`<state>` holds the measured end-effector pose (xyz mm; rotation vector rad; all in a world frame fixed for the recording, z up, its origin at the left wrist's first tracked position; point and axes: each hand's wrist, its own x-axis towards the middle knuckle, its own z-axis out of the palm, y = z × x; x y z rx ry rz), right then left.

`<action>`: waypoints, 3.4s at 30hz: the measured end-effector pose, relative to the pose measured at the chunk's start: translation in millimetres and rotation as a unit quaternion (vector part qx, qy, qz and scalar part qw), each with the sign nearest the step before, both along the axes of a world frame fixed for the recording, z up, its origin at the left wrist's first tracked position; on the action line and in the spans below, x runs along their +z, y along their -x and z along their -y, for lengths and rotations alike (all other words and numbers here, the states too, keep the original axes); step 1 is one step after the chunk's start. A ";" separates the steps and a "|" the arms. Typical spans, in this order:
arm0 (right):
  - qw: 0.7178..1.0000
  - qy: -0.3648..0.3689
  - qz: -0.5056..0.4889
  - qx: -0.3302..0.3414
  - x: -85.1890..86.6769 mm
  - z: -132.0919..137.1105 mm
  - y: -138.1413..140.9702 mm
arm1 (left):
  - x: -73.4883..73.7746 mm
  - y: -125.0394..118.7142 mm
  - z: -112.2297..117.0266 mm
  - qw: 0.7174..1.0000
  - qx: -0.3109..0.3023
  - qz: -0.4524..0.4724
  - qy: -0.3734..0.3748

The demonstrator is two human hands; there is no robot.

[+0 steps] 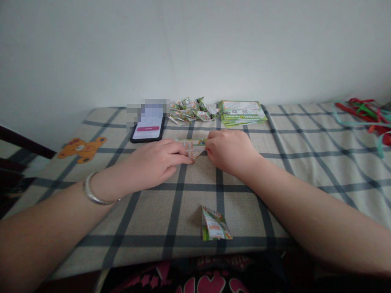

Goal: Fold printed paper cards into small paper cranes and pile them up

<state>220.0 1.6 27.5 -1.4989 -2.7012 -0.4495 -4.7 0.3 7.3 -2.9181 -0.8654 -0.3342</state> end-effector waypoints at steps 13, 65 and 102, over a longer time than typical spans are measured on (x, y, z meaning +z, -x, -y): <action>1.000 -0.022 0.010 -0.008 -2.7 -0.7 -1.2 | 4.9 -1.1 6.1 0.999 0.010 -0.022 -0.023; 0.973 0.007 -0.218 0.081 -28.9 -22.0 -12.8 | -5.2 -0.1 -0.5 0.995 -0.021 -0.014 -0.094; 0.952 0.049 -0.245 0.178 -24.6 -20.5 -12.8 | -8.3 7.6 -12.2 0.997 0.003 0.074 0.000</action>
